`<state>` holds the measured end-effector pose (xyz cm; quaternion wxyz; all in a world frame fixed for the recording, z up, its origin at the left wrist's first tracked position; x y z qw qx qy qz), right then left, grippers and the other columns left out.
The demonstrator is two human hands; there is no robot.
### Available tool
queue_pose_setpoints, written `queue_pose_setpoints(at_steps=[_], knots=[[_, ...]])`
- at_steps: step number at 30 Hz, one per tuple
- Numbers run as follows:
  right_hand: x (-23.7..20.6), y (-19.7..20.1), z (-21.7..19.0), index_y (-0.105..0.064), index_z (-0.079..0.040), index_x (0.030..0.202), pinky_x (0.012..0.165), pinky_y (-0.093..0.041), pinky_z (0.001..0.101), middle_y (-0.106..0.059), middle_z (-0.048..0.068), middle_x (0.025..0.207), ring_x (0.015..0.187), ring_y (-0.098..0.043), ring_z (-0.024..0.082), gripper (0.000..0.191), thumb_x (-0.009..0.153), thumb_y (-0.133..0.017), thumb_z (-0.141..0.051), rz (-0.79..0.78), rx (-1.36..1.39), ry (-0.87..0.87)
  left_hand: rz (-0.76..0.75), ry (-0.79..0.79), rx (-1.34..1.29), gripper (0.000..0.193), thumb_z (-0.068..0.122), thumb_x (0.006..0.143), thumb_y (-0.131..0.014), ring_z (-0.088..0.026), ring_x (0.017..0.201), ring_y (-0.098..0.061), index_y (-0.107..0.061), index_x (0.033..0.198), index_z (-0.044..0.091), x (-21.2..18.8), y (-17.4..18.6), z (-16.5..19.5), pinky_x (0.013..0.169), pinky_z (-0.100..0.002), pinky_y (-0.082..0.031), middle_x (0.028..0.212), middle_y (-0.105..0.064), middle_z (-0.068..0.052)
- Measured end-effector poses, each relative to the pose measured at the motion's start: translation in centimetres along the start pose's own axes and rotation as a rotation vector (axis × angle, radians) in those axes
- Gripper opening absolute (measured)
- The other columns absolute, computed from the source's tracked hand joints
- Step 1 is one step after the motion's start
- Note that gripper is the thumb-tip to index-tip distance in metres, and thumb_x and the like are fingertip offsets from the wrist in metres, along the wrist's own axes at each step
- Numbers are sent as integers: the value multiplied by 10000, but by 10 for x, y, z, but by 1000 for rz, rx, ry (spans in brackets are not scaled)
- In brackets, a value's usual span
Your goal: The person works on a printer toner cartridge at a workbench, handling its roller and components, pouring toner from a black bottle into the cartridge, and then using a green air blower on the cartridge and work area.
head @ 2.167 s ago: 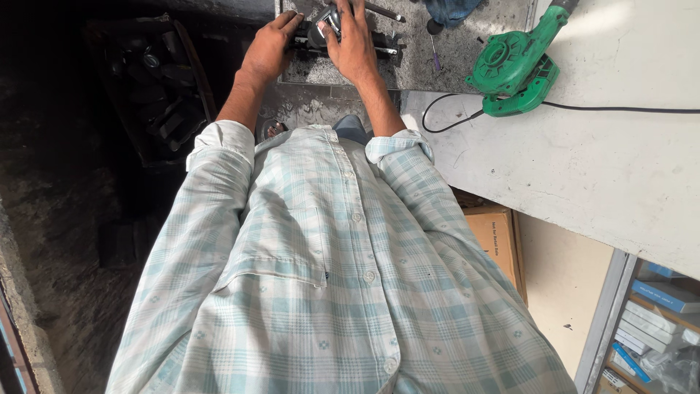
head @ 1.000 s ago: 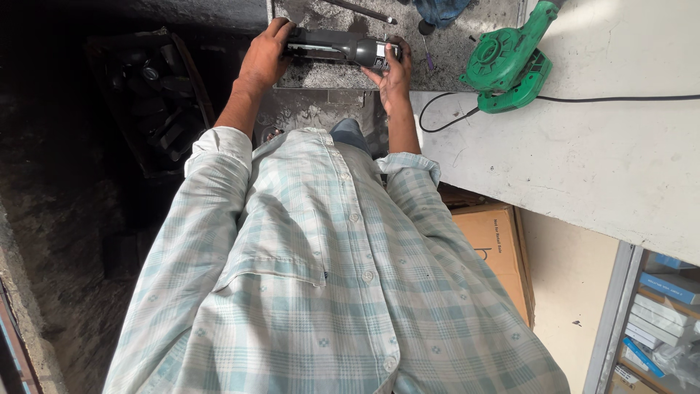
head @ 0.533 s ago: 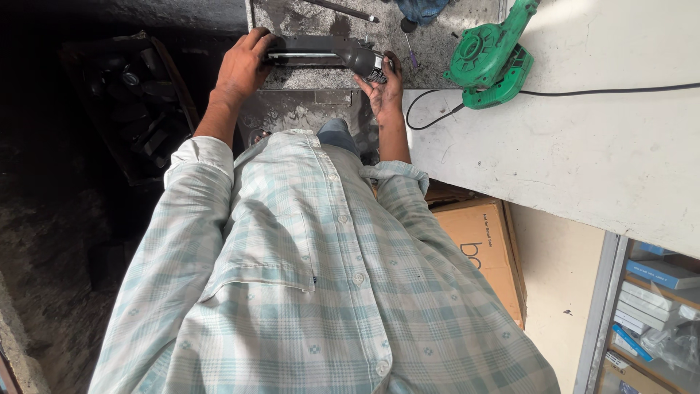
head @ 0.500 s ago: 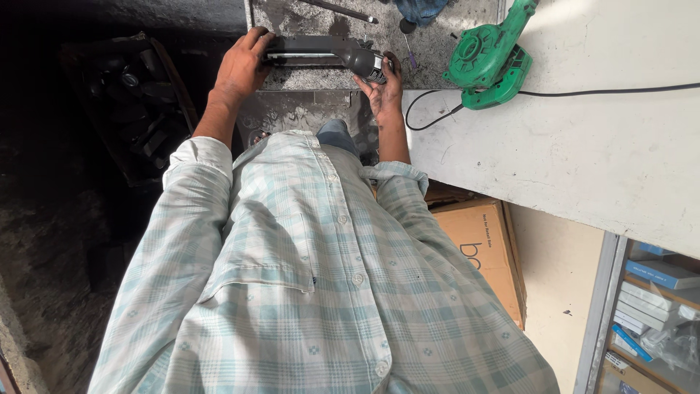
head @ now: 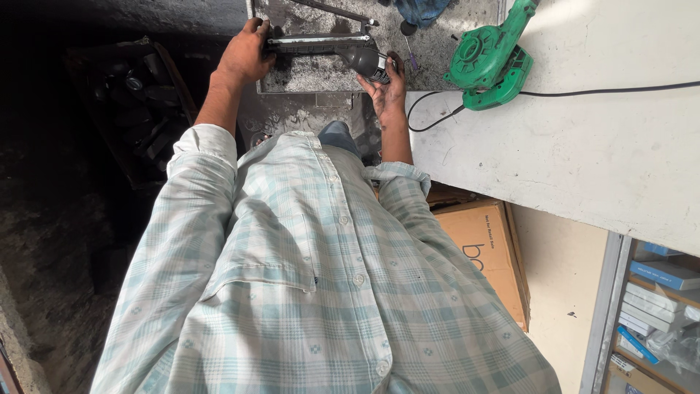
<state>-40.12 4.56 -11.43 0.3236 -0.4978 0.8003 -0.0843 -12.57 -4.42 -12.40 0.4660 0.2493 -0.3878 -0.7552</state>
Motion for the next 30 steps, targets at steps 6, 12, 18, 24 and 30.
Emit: queue_pose_setpoints(at_steps=[6,12,18,24,30], knots=[[0,-3,-1,-456,-118,1401,1034,-593,629,-547,221,1374,1252,-641,421,457,1004,-644,-243,-52,22,-1,-93,60,65,852,156,789,-886,-373,1150,-659,-496,1544,89,6,2,-2,998,-464,-565,1399,-549,-158],[0,-1,-6,-480,-109,1357,1028,-590,641,-561,169,1331,1219,-650,425,404,1011,-637,-246,-46,20,20,113,-58,94,825,72,794,-863,-321,1176,-649,-524,1546,82,-5,17,10,977,-421,-583,1446,-524,-122],[2,3,-4,-496,-103,1348,1020,-605,630,-590,190,1329,1207,-659,459,395,1005,-639,-237,-23,54,-8,183,-167,129,774,72,766,-871,-302,1238,-620,-557,1474,60,-18,11,10,988,-402,-575,1442,-519,-115],[2,3,-5,-473,-105,1381,1000,-605,629,-590,207,1322,1203,-658,440,436,1007,-645,-247,-6,14,12,245,-239,151,755,99,783,-884,-276,1206,-634,-559,1464,70,-26,12,15,1001,-399,-574,1458,-535,-108],[2,4,-3,-455,-95,1395,1008,-617,638,-595,213,1325,1209,-667,419,481,985,-665,-236,-28,86,-8,234,-192,61,742,106,793,-885,-298,1185,-663,-559,1460,100,-29,15,13,980,-406,-589,1437,-567,-106]])
Point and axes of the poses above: each hand's wrist, its own x-axis towards the middle knuckle, its own y-axis out of the back of the hand, z = x × y, the point moved 9 cm from there along x, towards the middle knuckle
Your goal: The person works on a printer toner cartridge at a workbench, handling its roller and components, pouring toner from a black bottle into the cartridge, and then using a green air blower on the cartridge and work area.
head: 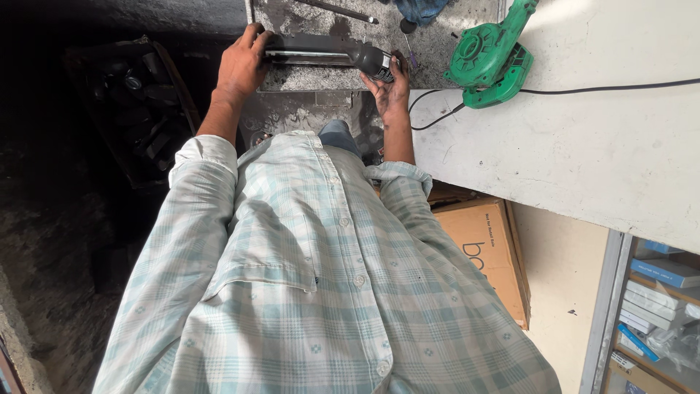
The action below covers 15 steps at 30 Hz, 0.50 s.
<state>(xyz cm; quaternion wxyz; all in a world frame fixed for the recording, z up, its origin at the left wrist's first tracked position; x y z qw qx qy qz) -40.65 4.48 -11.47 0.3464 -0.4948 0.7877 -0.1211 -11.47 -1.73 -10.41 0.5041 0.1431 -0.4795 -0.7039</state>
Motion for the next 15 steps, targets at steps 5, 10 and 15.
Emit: queue_pose_setpoints(at_steps=[5,10,15], knots=[[0,1,2,-454,-85,1401,1017,-612,624,-583,220,1345,1215,-664,441,476,1000,-661,-238,-3,-24,10,-237,173,-107,970,257,756,-907,-338,1102,-649,-483,1609,71,2,-19,-19,1017,-452,-555,1254,-615,-136],[-3,0,1,-447,-103,1405,1005,-614,609,-585,206,1341,1208,-666,434,474,999,-645,-244,19,-69,16,-188,94,-16,776,345,783,-887,-331,1227,-557,-617,1430,13,12,-15,-14,1073,-454,-523,1290,-625,-147],[-3,-1,1,-437,-90,1417,1007,-618,614,-572,217,1348,1237,-644,433,484,1005,-641,-239,8,-47,2,-195,54,45,806,283,742,-910,-323,1263,-520,-612,1455,53,13,-16,-8,1111,-457,-468,1335,-588,-139]])
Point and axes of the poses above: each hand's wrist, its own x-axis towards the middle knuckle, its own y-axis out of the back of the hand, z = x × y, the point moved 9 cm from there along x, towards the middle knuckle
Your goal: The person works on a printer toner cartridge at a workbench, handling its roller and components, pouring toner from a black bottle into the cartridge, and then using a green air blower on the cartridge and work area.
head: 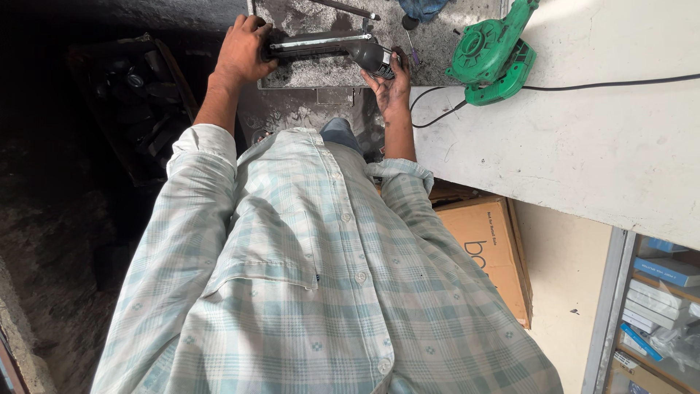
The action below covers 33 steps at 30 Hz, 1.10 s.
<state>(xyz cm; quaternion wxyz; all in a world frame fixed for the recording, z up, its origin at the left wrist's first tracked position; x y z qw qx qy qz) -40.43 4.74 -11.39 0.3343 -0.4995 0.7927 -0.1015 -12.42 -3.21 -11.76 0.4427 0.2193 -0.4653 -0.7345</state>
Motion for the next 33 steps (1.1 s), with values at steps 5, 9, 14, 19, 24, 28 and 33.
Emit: queue_pose_setpoints(at_steps=[5,9,14,19,24,28,33], knots=[[1,-1,0,-429,-88,1425,1014,-602,610,-560,222,1366,1256,-636,444,515,995,-663,-245,-9,-1,12,101,-61,70,875,151,741,-924,-294,1255,-539,-554,1528,61,-6,6,8,1090,-432,-491,1432,-524,-136],[1,5,4,-405,-113,1428,1005,-630,604,-556,244,1342,1230,-634,476,538,974,-662,-243,53,34,-29,161,-105,35,901,60,740,-897,-285,1297,-563,-528,1562,66,-16,8,12,1110,-403,-516,1484,-518,-114],[1,0,-1,-414,-98,1434,980,-639,593,-552,247,1361,1215,-644,486,550,981,-676,-267,10,-21,5,158,-96,-4,867,61,756,-892,-300,1276,-578,-526,1541,57,-21,4,13,1066,-418,-531,1474,-521,-124],[0,2,1,-439,-114,1412,968,-644,592,-542,223,1359,1198,-657,478,537,968,-692,-279,16,-68,0,135,-82,-64,795,85,776,-886,-317,1277,-578,-552,1497,56,-21,2,9,1024,-423,-556,1473,-517,-137],[0,-2,0,-468,-111,1378,976,-644,603,-521,204,1357,1209,-652,473,491,978,-693,-286,-28,-96,23,95,-115,-55,630,99,875,-850,-309,1290,-598,-582,1445,67,-19,1,9,1011,-422,-570,1471,-540,-119],[1,-5,-4,-472,-101,1372,969,-621,604,-523,212,1362,1232,-650,452,493,976,-705,-280,-49,-102,46,137,-113,-37,589,84,863,-818,-309,1270,-611,-617,1416,66,-13,5,12,1009,-411,-575,1460,-556,-115],[-2,-2,-1,-476,-116,1374,979,-648,603,-529,215,1350,1203,-658,467,504,960,-704,-291,7,-114,19,-53,-49,-132,544,162,930,-801,-329,1170,-653,-628,1436,64,0,-5,8,1021,-444,-574,1311,-617,-115]])
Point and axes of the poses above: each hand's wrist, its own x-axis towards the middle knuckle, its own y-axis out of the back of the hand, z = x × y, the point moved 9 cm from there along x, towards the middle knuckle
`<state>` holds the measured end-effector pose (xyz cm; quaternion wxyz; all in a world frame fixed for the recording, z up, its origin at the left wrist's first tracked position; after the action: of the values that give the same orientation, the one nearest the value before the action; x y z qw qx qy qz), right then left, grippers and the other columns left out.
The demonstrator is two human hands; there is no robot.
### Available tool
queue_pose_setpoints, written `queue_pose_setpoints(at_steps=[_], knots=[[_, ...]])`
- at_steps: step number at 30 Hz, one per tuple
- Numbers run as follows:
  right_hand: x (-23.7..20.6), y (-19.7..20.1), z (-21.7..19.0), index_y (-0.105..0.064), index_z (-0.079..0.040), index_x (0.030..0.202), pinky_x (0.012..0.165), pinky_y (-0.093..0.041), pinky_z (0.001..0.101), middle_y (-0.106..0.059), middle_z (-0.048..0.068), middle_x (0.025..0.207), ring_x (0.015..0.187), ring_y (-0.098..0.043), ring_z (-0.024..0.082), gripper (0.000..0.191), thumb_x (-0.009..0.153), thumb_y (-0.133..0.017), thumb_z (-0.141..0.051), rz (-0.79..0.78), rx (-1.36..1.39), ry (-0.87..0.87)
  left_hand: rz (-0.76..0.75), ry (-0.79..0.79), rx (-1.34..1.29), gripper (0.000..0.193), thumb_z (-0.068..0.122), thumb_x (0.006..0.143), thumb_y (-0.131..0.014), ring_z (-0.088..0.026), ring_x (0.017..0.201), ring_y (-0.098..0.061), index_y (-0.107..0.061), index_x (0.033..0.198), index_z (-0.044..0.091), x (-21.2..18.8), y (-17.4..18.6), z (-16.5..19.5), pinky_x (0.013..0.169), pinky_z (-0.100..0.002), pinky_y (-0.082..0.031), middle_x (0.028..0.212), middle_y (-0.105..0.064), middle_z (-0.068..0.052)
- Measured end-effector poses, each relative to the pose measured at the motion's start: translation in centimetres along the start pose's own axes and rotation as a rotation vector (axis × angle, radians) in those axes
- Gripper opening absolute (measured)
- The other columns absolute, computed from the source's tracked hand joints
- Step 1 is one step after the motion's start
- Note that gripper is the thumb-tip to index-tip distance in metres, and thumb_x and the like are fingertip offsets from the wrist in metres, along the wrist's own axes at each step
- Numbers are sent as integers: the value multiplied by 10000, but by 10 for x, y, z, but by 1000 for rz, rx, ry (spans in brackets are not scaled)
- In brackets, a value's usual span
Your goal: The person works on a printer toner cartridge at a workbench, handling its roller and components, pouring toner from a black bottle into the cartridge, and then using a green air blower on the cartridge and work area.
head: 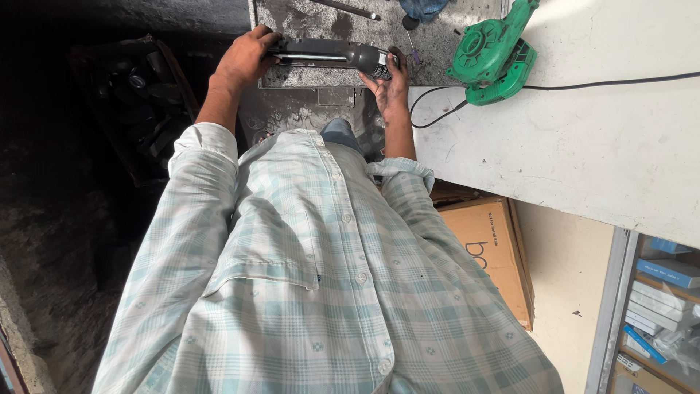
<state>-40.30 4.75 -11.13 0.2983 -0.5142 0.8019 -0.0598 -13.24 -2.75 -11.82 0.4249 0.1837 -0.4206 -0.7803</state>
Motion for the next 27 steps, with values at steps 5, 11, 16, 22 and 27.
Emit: queue_pose_setpoints(at_steps=[5,11,16,22,27], knots=[[0,2,-4,-463,-104,1382,976,-632,606,-542,225,1351,1205,-667,460,517,967,-712,-287,-23,5,27,-49,53,-203,377,237,1019,-778,-327,1127,-688,-680,1340,65,4,8,-3,1013,-453,-574,1254,-667,-123],[4,10,-15,-466,-126,1380,985,-646,596,-571,217,1346,1167,-694,451,470,986,-673,-275,1,54,34,22,81,-258,294,131,992,-742,-323,1111,-695,-718,1276,59,14,22,-5,1002,-415,-590,1230,-654,-138],[7,13,-21,-467,-124,1384,962,-657,562,-585,223,1340,1160,-696,443,431,1016,-641,-267,-4,77,40,106,153,-182,290,77,1001,-714,-324,1115,-695,-721,1291,80,20,17,-10,1006,-427,-582,1282,-657,-120],[10,15,-23,-469,-135,1381,943,-671,558,-581,200,1340,1163,-693,442,442,1002,-643,-281,9,58,42,-15,156,15,630,348,907,-862,-373,1164,-619,-614,1388,25,24,5,-7,967,-508,-544,1308,-567,-188],[9,12,-19,-457,-130,1396,946,-661,558,-549,211,1357,1158,-691,459,474,993,-656,-282,7,46,30,-69,107,199,899,154,721,-927,-325,1250,-584,-534,1528,106,21,1,-3,1020,-440,-562,1405,-517,-135]])
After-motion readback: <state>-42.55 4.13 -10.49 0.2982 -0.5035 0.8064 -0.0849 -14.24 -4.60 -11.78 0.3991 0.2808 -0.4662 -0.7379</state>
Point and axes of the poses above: each hand's wrist, its own x-axis towards the middle knuckle, its own y-axis out of the back of the hand, z = x × y, the point moved 9 cm from there along x, towards the middle knuckle
